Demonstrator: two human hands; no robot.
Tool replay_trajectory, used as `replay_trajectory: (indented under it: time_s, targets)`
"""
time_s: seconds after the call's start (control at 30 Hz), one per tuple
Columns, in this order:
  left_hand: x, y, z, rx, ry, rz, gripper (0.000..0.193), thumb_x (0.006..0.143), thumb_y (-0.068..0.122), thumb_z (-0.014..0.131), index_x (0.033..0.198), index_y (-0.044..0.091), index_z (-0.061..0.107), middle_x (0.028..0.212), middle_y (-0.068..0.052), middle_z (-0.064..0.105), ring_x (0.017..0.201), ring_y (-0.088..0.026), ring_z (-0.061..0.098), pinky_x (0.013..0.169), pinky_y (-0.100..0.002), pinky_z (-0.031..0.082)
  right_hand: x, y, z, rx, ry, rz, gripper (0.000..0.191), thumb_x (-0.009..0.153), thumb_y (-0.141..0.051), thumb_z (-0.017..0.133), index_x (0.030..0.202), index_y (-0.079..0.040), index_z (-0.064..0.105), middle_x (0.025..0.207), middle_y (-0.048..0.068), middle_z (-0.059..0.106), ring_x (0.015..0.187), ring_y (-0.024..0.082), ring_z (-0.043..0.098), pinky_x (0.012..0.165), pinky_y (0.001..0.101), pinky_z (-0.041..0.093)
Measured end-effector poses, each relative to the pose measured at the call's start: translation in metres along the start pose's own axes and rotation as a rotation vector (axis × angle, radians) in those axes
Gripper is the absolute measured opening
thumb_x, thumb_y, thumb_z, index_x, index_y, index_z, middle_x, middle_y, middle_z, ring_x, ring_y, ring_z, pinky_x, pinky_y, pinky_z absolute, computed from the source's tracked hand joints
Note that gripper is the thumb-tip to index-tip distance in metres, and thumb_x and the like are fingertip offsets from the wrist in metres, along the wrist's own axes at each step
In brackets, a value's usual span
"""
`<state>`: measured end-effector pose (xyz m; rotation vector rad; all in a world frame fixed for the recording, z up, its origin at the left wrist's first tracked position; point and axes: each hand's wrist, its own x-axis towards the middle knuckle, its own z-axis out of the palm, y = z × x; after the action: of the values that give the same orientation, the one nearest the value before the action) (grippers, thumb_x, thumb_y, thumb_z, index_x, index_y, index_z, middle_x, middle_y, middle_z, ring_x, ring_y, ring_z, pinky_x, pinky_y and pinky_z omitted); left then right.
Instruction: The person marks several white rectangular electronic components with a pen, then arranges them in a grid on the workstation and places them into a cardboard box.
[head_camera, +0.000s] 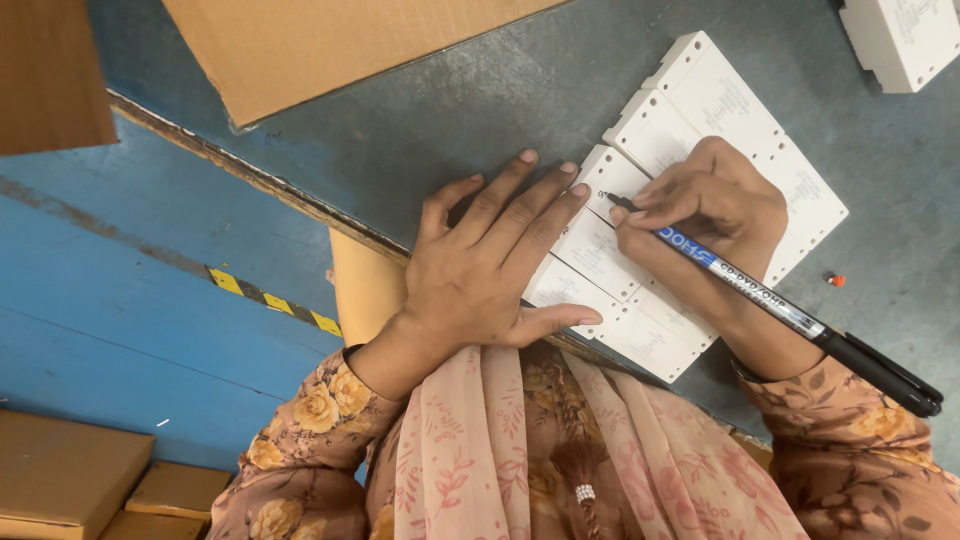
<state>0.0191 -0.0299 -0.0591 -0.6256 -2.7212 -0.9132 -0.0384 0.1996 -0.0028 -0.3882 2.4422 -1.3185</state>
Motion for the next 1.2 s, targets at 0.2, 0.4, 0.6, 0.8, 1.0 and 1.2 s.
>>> replay_trajectory:
  time_s: [0.2,0.4,0.6,0.8,1.0,1.2]
  targets:
    - [0.0004,0.0000,-0.0006,-0.004,-0.002,-0.002,0.087,0.098,0.079,0.054,0.147,0.007,0.059,0.148,-0.009,0.060,0.141,-0.027,0.053,0.111,-0.045,0.034,0.0018,-0.0036,-0.0018,-0.003,-0.004,0.021,0.017,0.092,0.002,0.081,0.090,-0.002,0.065,0.109,0.010,0.062,0.095,0.011,0.067,0.080,0.0227,0.058]
    - [0.0005,-0.0005,-0.0001,0.001,0.007,0.001,0.087,0.098,0.080,0.053,0.146,0.007,0.059,0.148,-0.009,0.060,0.141,-0.027,0.052,0.110,-0.045,0.035,0.0025,-0.0025,-0.0015,0.001,-0.012,0.001,0.016,0.092,0.003,0.081,0.091,-0.002,0.065,0.108,0.010,0.061,0.096,0.011,0.067,0.080,0.0220,0.059]
    - [0.0011,0.0002,-0.0006,-0.004,0.004,-0.008,0.086,0.098,0.079,0.054,0.147,0.008,0.059,0.148,-0.009,0.060,0.141,-0.026,0.052,0.111,-0.045,0.035,0.0021,-0.0004,-0.0030,0.026,-0.020,0.026,0.017,0.090,0.003,0.081,0.089,-0.002,0.064,0.108,0.010,0.062,0.093,0.010,0.066,0.077,0.0223,0.057]
    - [0.0019,0.0005,-0.0015,-0.007,-0.002,-0.012,0.086,0.098,0.079,0.054,0.146,0.008,0.059,0.148,-0.008,0.060,0.141,-0.026,0.052,0.111,-0.045,0.034,0.0014,0.0012,-0.0020,0.045,0.001,0.005,0.018,0.092,0.004,0.080,0.090,-0.003,0.064,0.109,0.009,0.060,0.091,0.009,0.066,0.079,0.0226,0.058]
    - [0.0019,0.0004,-0.0018,-0.009,-0.005,-0.016,0.086,0.098,0.079,0.054,0.146,0.008,0.059,0.149,-0.008,0.060,0.141,-0.026,0.052,0.112,-0.045,0.034,0.0032,0.0000,-0.0009,0.036,0.022,0.011,0.018,0.094,0.004,0.079,0.091,-0.003,0.063,0.109,0.010,0.059,0.093,0.011,0.065,0.082,0.0241,0.058]
    - [0.0016,0.0002,-0.0010,-0.011,0.005,-0.014,0.086,0.098,0.079,0.054,0.146,0.008,0.060,0.148,-0.008,0.060,0.141,-0.026,0.053,0.111,-0.045,0.034,0.0039,-0.0035,-0.0013,0.053,-0.003,0.044,0.017,0.093,0.004,0.079,0.089,-0.003,0.064,0.109,0.009,0.059,0.098,0.012,0.066,0.082,0.0241,0.059]
